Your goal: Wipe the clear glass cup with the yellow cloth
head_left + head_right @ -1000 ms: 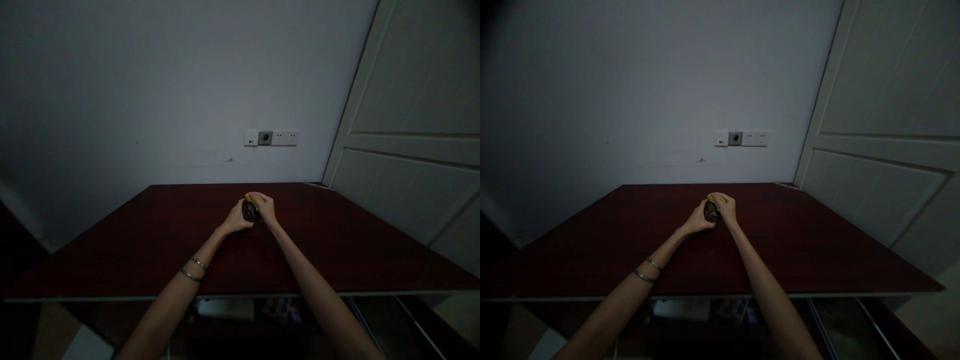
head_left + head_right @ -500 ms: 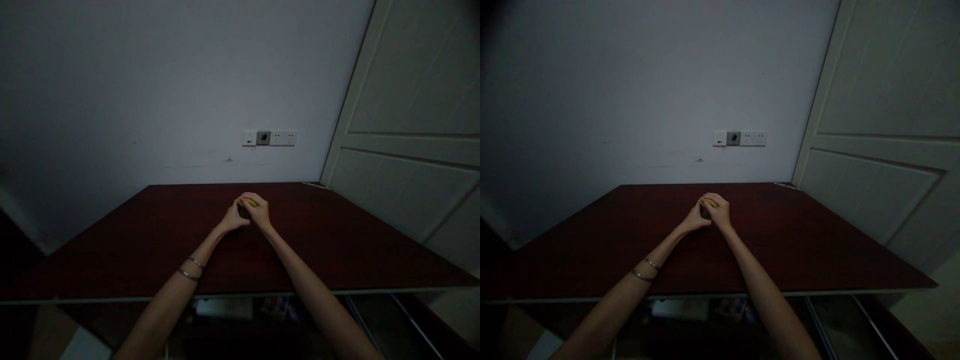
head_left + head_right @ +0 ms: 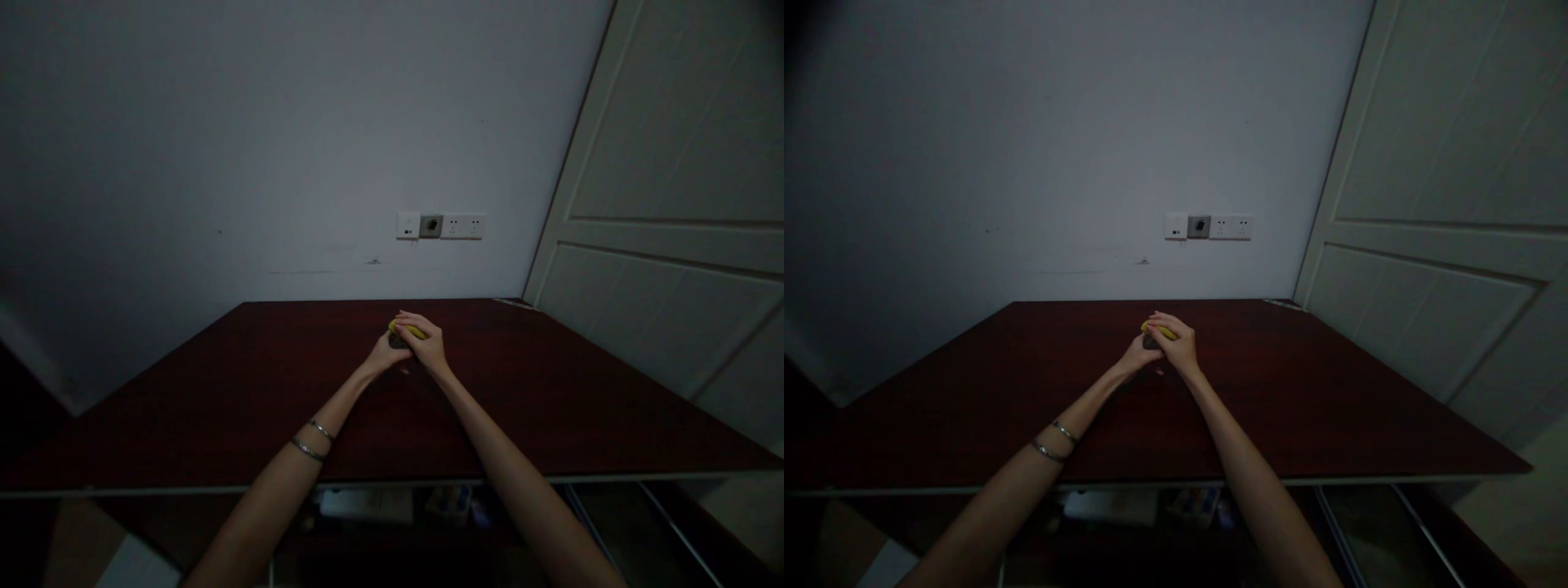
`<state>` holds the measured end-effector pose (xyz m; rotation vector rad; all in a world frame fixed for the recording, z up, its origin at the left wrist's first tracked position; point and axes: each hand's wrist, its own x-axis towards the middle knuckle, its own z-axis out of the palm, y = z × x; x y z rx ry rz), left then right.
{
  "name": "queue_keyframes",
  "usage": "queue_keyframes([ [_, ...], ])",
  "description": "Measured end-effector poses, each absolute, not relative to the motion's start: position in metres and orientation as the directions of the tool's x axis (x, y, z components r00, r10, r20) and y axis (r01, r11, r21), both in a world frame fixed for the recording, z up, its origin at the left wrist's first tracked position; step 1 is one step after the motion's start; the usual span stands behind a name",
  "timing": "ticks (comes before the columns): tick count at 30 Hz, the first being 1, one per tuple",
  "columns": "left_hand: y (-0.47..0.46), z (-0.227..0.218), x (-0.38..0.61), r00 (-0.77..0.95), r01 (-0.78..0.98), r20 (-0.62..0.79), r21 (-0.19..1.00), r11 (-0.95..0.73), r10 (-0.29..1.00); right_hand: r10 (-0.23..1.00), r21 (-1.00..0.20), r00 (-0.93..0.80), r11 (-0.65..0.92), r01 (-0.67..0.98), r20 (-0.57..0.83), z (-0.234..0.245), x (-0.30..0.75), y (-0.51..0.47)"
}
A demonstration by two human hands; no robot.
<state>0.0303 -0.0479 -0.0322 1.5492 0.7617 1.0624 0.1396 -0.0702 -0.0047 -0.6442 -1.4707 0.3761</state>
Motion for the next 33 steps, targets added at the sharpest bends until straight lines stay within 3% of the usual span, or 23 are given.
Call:
queue_keyframes([
  [5,-0.049,-0.034,0.029,0.431,-0.058,0.384,0.915,-0.4,0.817,0.72,-0.752,0.237,0.653,0.084,0.652,-0.008,0.152,-0.056],
  [10,-0.051,-0.029,0.03,0.451,-0.01,0.392,0.9,-0.435,0.801,0.808,-0.842,0.297,0.539,-0.026,0.508,-0.01,0.158,-0.047],
  [16,-0.052,-0.025,0.028,0.424,0.064,0.413,0.874,-0.482,0.806,0.772,-0.791,0.271,0.609,-0.057,0.575,-0.007,0.156,-0.054],
  [23,-0.056,-0.019,0.029,0.361,0.047,0.355,0.916,-0.397,0.862,0.774,-0.783,0.284,0.612,-0.108,0.566,-0.005,0.156,-0.057],
  [29,-0.056,-0.018,0.029,0.325,0.005,0.308,0.945,-0.327,0.894,0.641,-0.649,0.129,0.761,0.028,0.757,0.004,0.15,-0.07],
  [33,-0.053,-0.021,0.029,0.414,0.015,0.295,0.944,-0.33,0.861,0.566,-0.565,0.014,0.821,0.086,0.824,0.006,0.151,-0.077],
])
